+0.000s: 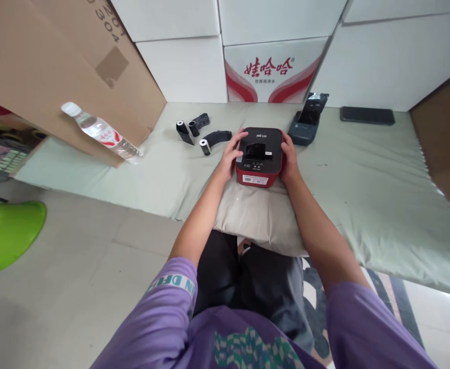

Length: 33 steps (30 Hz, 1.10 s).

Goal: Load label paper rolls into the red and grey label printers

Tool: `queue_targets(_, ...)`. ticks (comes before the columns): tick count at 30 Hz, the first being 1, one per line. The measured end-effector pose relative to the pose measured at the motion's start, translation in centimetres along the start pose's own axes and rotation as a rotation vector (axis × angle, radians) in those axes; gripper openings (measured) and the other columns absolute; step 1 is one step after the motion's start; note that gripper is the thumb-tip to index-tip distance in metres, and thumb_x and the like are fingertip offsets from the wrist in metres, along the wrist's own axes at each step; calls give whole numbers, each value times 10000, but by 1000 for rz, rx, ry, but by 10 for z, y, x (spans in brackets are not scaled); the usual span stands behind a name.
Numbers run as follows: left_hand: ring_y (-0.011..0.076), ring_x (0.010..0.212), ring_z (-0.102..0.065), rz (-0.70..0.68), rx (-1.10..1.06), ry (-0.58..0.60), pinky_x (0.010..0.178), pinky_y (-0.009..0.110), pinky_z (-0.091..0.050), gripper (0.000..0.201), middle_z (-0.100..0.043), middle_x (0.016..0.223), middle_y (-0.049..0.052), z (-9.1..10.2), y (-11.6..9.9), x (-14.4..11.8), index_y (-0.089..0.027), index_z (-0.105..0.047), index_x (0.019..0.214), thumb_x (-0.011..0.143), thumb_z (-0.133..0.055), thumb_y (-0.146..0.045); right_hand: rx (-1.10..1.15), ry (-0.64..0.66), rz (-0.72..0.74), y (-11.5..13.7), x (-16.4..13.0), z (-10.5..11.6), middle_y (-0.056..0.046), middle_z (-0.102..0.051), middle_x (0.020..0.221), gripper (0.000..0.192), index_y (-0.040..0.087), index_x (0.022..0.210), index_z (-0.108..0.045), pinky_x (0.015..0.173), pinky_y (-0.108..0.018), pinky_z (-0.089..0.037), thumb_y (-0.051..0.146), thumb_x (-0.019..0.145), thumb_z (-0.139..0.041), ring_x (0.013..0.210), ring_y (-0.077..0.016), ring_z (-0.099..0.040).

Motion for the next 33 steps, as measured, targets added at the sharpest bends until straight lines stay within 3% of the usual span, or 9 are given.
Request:
queue_targets(5,302,1679,-366,44,90,-8,1343,493,-334,460,-461,1759,24,-2,-2,0,-297,-703,1213,834,-606,-539,-27,10,23,-2,0,1,-25,-729,1432,680,364,1281,-704,1317,-592,-425,802,763,-741,1490,-343,-587)
queue_targets(8,282,1643,-423,67,131,-10,1324,494,-364,256,-515,1708,22,-3,-7,-1,-273,-675,995,847,-619,-474,-16,-1,18,-1,0,1,-25,-739,1412,688,356,1276,-711,1318,-580,-430,794,748,-761,1475,-345,-600)
queue_targets(13,287,1665,-389,67,109,15,1346,495,-336,192,-498,1711,20,-2,-11,-1,-261,-645,894,785,-656,-418,23,-20,3,0,0,0,-13,-753,1387,675,356,1260,-718,1340,-565,-406,769,731,-788,1456,-336,-617)
queue_targets(20,294,1686,-350,63,60,42,1364,462,-323,518,-478,1740,6,-2,-13,-2,-275,-706,1251,803,-500,-435,-2,-7,14,-1,0,0,-22,-745,1393,690,357,1265,-704,1306,-571,-446,801,741,-768,1461,-345,-611)
queue_targets(24,320,1674,-366,81,-73,39,1371,456,-314,596,-467,1753,-15,-4,-20,-5,-276,-706,1282,729,-555,-442,-18,8,35,-1,0,1,-28,-740,1398,678,352,1272,-701,1285,-560,-469,799,765,-750,1456,-337,-615)
queue_targets(28,321,1695,-330,72,-290,31,1402,473,-260,852,-514,1726,-12,-6,-17,-8,-319,-568,1513,671,-649,-428,3,-40,26,2,-1,0,-24,-754,1371,692,325,1256,-715,1290,-539,-461,775,734,-786,1431,-334,-634)
queue_targets(33,318,1743,-212,160,-338,54,1425,497,-233,987,-389,1809,-14,-4,-6,-11,-347,-430,1634,689,-693,-459,2,-51,-3,6,-3,-2,-29,-758,1369,719,318,1250,-722,1289,-527,-458,779,704,-801,1418,-335,-640)
Point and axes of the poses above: each hand's wrist, its own x-axis towards the middle knuckle, its own z-axis out of the back of the hand, y = z × x, the point moved 1 cm from there along x, towards the middle knuckle
